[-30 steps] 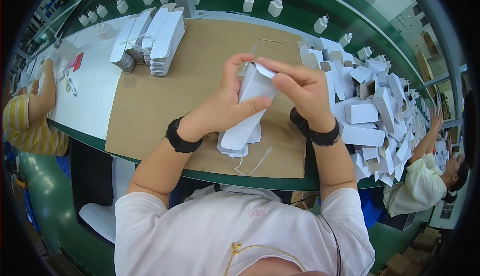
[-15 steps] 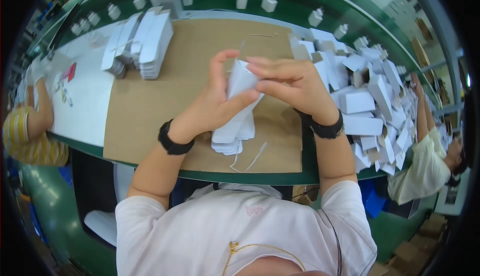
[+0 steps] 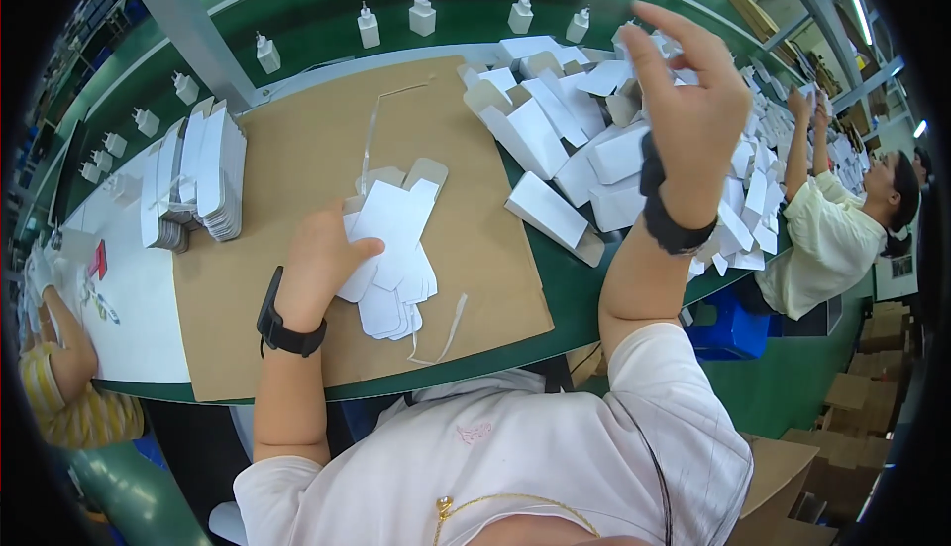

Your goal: The person folds flat white cardboard boxes by hand and places them onto a pile on the table. They then pick up a stack of flat boxes, remove a rubber band, and spread them out on the table.

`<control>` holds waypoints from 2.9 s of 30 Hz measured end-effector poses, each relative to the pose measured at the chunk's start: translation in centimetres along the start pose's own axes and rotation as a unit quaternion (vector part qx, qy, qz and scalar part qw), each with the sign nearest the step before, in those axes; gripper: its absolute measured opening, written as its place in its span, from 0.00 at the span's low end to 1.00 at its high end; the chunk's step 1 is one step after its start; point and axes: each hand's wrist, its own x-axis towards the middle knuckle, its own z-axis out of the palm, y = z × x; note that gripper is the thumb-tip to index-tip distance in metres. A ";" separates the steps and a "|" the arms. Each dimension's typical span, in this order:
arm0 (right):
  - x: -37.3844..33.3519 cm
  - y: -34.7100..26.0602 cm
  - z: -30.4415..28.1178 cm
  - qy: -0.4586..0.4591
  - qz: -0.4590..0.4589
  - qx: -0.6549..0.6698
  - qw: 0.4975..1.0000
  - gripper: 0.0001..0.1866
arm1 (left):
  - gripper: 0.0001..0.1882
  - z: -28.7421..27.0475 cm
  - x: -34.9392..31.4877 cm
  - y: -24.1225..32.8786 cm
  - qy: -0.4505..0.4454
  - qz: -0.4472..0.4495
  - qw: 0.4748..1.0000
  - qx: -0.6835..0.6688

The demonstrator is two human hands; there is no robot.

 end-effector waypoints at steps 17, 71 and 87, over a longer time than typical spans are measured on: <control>-6.5 -6.0 7.8 -0.452 0.032 0.215 0.865 0.20 | 0.16 -2.0 -0.6 -1.1 -0.016 0.067 0.949 -0.309; -6.8 -6.1 10.1 -0.449 0.090 0.598 0.658 0.13 | 0.39 -0.2 -1.0 0.0 0.020 0.225 0.839 -0.495; 0.6 2.6 -0.5 0.117 -0.097 -0.164 0.975 0.13 | 0.42 0.4 -1.1 1.1 0.034 0.033 0.997 0.056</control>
